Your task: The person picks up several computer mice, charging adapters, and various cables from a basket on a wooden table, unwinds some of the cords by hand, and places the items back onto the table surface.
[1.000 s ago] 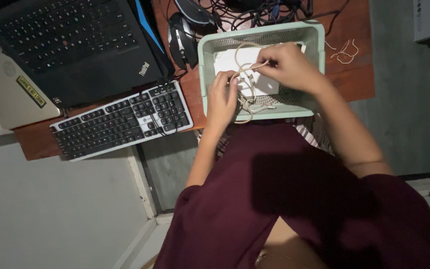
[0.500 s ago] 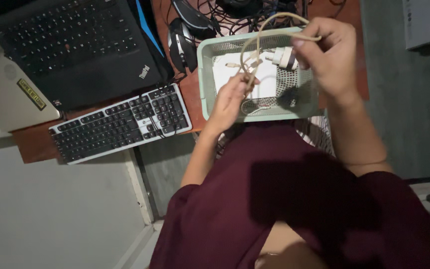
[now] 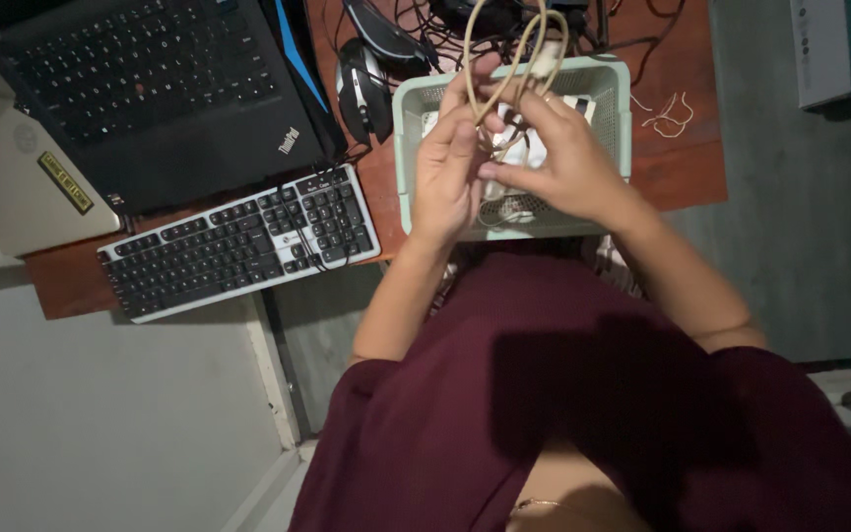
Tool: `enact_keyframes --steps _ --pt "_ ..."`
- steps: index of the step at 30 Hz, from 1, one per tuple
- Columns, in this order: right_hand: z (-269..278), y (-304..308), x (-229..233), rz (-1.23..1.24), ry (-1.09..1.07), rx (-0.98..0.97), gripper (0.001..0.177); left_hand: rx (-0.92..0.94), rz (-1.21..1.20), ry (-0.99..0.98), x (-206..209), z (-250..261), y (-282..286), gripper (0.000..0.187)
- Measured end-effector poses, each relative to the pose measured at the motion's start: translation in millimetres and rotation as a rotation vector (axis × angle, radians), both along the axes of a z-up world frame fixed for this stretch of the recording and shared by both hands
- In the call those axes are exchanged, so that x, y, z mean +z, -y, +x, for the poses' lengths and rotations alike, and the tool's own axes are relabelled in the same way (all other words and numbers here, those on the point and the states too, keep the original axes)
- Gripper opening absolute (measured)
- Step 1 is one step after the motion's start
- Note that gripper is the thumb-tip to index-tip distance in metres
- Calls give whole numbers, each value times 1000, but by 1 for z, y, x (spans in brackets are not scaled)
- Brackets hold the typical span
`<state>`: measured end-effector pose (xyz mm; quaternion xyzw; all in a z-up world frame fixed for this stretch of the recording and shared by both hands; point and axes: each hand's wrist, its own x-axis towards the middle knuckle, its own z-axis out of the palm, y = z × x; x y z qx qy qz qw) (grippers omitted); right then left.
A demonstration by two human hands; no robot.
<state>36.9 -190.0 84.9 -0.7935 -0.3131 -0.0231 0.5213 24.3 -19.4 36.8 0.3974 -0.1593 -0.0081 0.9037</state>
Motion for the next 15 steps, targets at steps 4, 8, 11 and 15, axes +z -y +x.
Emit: enact_keyframes --steps 4,8,11,15 --pt "4 4 -7 -113 -24 -39 32 -34 23 -54 -3 -1 -8 34" --pt "21 11 -13 -393 119 -68 21 -14 71 -109 -11 1 -15 36" --pt "32 18 -9 -379 316 -49 21 -30 14 -227 -18 3 -22 37" --pt "49 36 -6 -432 429 -175 10 218 527 -75 -32 2 -36 36"
